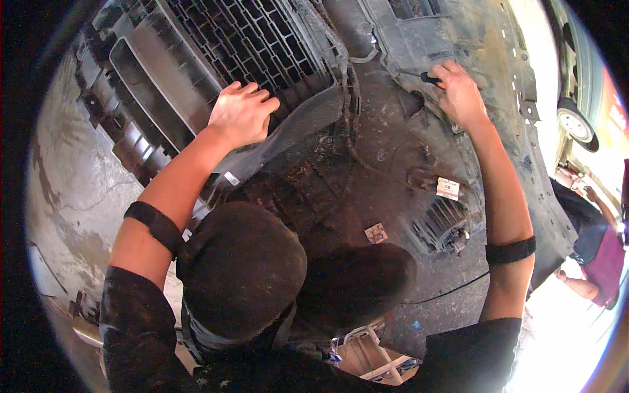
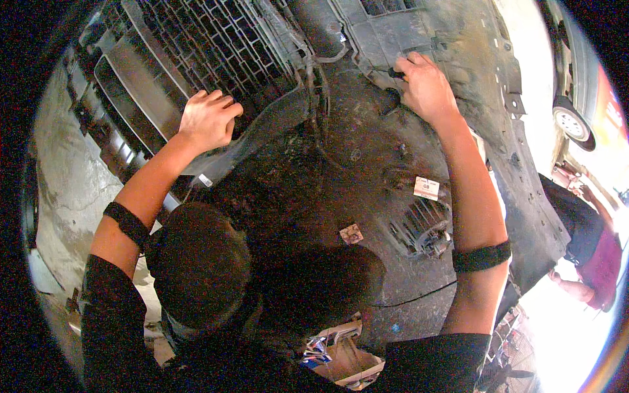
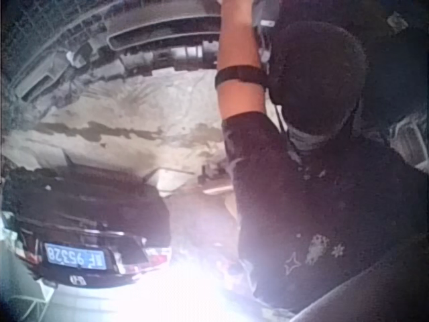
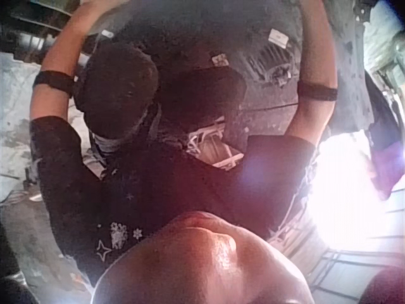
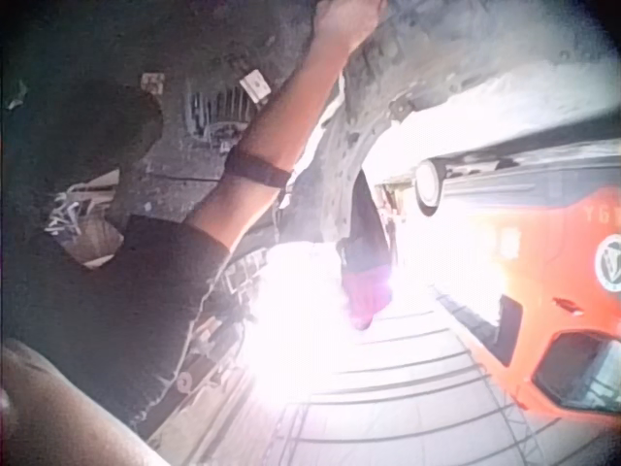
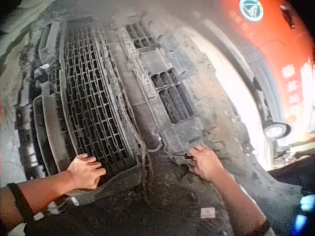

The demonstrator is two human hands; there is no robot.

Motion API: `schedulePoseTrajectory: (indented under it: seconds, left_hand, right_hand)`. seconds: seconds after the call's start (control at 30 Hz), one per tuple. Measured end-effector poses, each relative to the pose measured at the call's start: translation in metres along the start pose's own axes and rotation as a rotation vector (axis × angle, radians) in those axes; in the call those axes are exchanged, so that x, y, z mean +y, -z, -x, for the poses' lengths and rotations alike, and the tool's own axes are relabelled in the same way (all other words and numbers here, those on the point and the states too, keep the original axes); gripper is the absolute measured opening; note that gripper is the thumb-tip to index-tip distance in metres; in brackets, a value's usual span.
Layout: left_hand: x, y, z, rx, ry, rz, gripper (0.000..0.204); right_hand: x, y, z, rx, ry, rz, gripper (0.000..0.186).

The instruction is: The person uses a screwdriver to pry and loosen clips securing the front bumper cover to the vehicle. They work along the top edge and sides of the grille area, systematically releasing fasteners while another person assists nearby.

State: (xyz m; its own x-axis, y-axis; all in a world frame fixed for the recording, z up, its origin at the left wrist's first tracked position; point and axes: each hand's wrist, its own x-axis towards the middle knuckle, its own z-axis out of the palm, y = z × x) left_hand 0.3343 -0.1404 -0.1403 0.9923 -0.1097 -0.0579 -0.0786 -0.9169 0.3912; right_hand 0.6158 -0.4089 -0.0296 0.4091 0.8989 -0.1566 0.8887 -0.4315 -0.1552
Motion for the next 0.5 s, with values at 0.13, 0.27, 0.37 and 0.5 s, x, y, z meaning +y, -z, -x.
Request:
schedulePoseTrajectory:
  seconds: [0.13, 0.27, 0.37, 0.5]
  left_hand:
    - [-0.001, -0.001, 0.001, 0.045, -0.015, 0.0, 0.01]
    - [-0.002, -0.002, 0.001, 0.014, -0.012, -0.003, 0.01]
    - [-0.002, -0.001, 0.001, 0.031, -0.011, -0.011, 0.01]
    - [0.0, 0.0, 0.001, 0.016, -0.012, -0.01, 0.008]
  right_hand:
    - [-0.014, 0.005, -0.004, -0.165, -0.706, -0.251, 0.031]
    - [-0.012, 0.008, -0.009, -0.406, -0.97, -0.366, 0.035]
    - [-0.006, 0.004, -0.006, -0.298, -0.378, 0.088, 0.023]
    - [-0.004, 0.008, 0.0, -0.123, 0.057, 0.182, 0.026]
